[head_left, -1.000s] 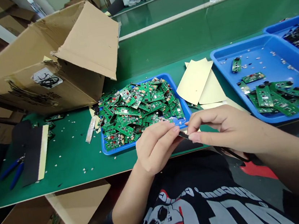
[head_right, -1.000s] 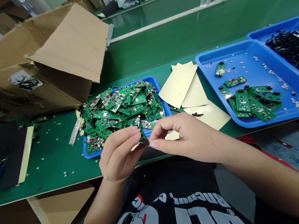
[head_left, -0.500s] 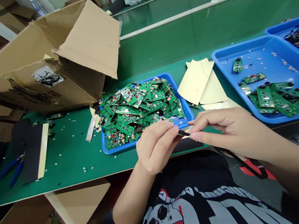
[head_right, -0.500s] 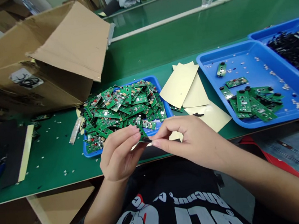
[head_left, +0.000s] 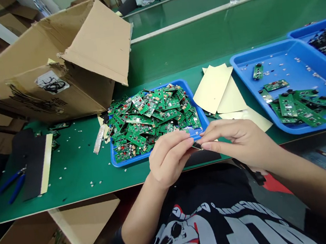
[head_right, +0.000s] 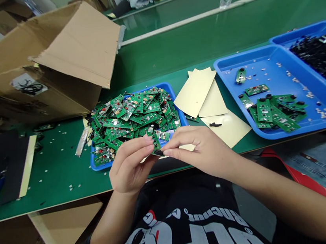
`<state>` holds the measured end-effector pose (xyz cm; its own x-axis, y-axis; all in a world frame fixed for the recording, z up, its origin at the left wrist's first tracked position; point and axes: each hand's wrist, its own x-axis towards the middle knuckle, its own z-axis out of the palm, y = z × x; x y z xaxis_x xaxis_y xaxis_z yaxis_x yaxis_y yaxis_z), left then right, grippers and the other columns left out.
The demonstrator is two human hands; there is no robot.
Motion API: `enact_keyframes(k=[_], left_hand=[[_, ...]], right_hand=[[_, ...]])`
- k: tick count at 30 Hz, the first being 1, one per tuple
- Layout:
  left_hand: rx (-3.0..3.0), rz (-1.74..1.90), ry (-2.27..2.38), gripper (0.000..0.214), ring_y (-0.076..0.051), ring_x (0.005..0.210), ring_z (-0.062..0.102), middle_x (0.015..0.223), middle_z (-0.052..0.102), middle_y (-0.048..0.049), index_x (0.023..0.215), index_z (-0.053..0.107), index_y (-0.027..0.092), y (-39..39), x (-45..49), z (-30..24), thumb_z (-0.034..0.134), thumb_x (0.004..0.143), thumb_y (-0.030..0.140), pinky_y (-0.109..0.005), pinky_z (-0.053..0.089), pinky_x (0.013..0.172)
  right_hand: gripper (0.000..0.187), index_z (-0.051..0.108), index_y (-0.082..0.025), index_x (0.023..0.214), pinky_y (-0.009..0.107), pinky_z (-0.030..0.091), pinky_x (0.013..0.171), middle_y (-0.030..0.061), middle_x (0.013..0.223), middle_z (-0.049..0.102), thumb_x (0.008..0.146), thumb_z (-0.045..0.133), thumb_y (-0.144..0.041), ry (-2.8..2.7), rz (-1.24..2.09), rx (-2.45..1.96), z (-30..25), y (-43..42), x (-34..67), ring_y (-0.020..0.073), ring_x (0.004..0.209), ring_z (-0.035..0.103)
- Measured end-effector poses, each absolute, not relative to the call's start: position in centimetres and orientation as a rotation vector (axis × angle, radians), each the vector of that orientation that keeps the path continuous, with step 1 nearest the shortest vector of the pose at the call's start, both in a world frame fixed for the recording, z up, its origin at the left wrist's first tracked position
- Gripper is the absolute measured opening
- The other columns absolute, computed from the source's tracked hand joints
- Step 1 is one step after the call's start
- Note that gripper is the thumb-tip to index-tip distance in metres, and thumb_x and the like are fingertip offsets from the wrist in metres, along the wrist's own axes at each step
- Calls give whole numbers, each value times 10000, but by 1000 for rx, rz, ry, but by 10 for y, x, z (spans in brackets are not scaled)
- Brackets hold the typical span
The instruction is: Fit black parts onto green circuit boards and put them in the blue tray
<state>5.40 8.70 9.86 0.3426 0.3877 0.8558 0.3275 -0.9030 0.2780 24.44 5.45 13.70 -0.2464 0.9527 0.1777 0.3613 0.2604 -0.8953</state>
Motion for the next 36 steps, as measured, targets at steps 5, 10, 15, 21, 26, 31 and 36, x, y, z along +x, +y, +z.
enact_keyframes(k=[5, 10, 15, 21, 26, 31, 36], left_hand=[[2478, 1626, 650, 211, -153, 913, 697, 949, 717, -78, 1007, 633, 125, 89, 56, 102, 715, 815, 156, -280, 612, 777], [2302, 1554, 595, 340, -157, 955, 681, 1011, 706, -99, 1104, 626, 123, 87, 60, 100, 743, 793, 193, -274, 593, 810], [2004, 1430, 637, 418, -167, 969, 651, 1083, 669, -85, 1238, 601, 225, 79, 65, 95, 697, 831, 212, -319, 571, 838], [1807, 1250, 663, 355, -142, 974, 606, 1077, 646, -78, 1289, 586, 246, 69, 69, 101, 522, 943, 197, -264, 527, 844], [1766, 1225, 746, 343, -151, 1009, 598, 1119, 638, -93, 1286, 592, 230, 65, 72, 103, 452, 973, 200, -276, 509, 886], [1781, 1276, 816, 310, -149, 990, 618, 1067, 673, -91, 1212, 640, 202, 64, 77, 100, 436, 978, 193, -268, 512, 872], [1809, 1321, 905, 268, -141, 890, 631, 943, 701, -70, 1063, 698, 188, 66, 80, 100, 445, 973, 196, -252, 512, 793]], right_hand=[[167, 731, -214, 888, 240, 538, 690, 16, 803, 687, 884, 589, -125, -1848, 689, -1126, 131, 51, 241, 132, 739, 644], [219, 683, -187, 1060, 270, 549, 789, 61, 929, 676, 915, 543, -100, -1948, 383, -1071, 127, 48, 243, 163, 918, 662], [167, 632, -157, 1038, 306, 543, 812, 80, 909, 674, 915, 551, -79, -2015, 138, -1008, 127, 51, 245, 177, 909, 647], [100, 571, -188, 876, 307, 530, 706, 60, 832, 627, 908, 549, -96, -2031, 97, -1028, 128, 55, 240, 173, 799, 610], [112, 535, -191, 836, 297, 515, 683, 52, 791, 628, 901, 534, -98, -2000, 149, -1107, 126, 54, 234, 175, 774, 624], [89, 526, -194, 827, 274, 495, 599, 31, 738, 629, 903, 514, -149, -2012, 220, -1224, 126, 51, 233, 164, 673, 629], [97, 542, -206, 844, 211, 503, 571, -7, 736, 667, 914, 532, -140, -1938, 334, -1257, 127, 48, 231, 123, 626, 652]])
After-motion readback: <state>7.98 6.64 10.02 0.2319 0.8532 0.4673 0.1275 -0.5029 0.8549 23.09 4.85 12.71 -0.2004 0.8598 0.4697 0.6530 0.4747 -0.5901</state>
